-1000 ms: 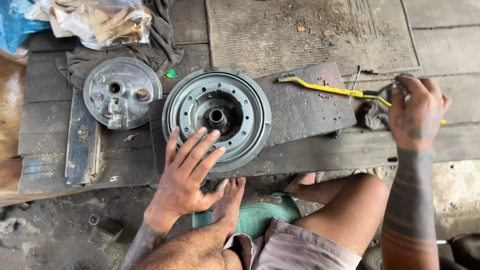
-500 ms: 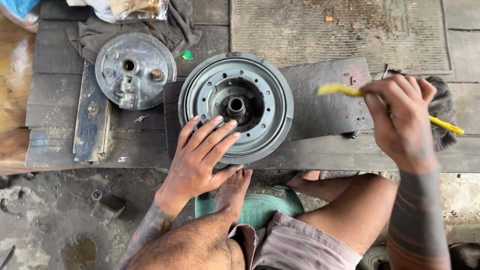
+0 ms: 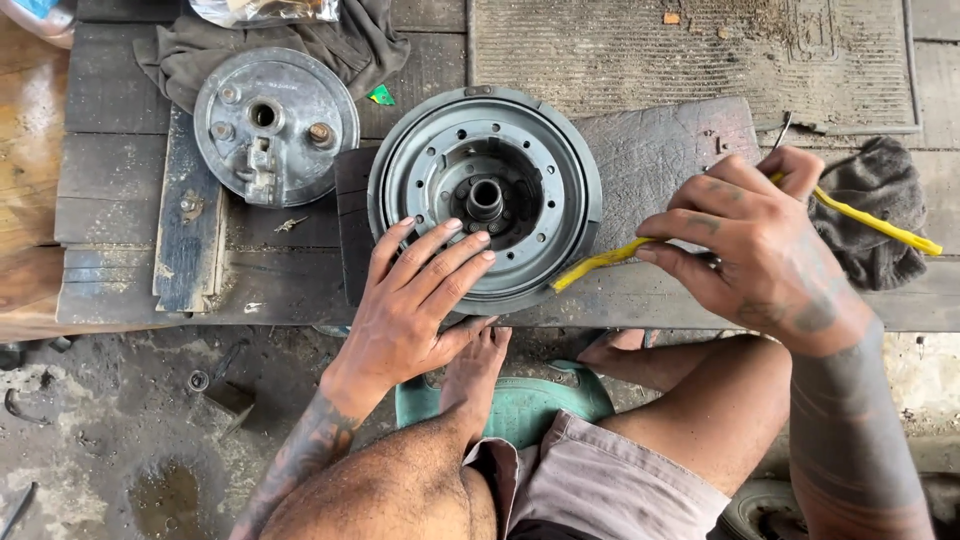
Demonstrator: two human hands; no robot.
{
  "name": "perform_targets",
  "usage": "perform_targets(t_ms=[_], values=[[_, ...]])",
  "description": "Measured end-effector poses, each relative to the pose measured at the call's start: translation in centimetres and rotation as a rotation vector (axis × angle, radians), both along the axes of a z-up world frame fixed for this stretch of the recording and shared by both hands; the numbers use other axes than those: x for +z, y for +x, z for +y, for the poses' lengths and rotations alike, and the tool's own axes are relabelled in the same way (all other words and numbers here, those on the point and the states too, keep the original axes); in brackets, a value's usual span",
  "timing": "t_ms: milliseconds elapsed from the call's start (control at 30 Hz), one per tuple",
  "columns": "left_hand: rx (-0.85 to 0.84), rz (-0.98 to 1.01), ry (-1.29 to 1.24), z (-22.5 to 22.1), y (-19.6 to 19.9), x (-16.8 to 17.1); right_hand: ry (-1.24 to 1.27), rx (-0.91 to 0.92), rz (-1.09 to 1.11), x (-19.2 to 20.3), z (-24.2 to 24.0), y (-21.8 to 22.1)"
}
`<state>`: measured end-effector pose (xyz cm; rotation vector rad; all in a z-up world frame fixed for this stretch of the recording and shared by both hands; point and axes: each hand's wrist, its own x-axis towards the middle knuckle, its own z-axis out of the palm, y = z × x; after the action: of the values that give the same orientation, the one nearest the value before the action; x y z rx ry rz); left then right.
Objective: Cleaning a motorcycle brake panel using a small brush to remove dirt and debris.
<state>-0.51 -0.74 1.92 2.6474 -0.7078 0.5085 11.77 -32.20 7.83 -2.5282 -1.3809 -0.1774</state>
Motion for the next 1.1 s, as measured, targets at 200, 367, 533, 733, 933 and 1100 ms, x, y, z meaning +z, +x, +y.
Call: perform_targets(t_ms=[200, 367, 533, 733, 933, 1100], values=[[0.002, 0.007, -0.041, -0.3, 0.1, 0.2, -0.031, -0.012, 0.016, -1.1, -1.2, 0.4], [0.014, 0.004, -0.051, -0.5, 0.2, 0.1, 0.039, 0.024, -0.012, -0.2, 0.2, -0.6], [0.003, 0.028, -0.032, -0.2, 0.1, 0.5, 0.030, -0.240, -0.081, -1.7, -5.7, 1.9], [-0.008, 0.148, -0.070, 1.1, 0.2, 1.1, 0.075, -0.395, 0.051, -3.5, -5.4, -2.4], [0.021, 0.195, -0.130, 1.5, 0.1, 1.5, 0.185, -0.282, 0.111, -4.2, 1.2, -6.9], [0.035, 0.201, -0.135, 1.8, -0.3, 1.2, 0.105, -0.518, -0.196, -5.0, -2.9, -4.7]])
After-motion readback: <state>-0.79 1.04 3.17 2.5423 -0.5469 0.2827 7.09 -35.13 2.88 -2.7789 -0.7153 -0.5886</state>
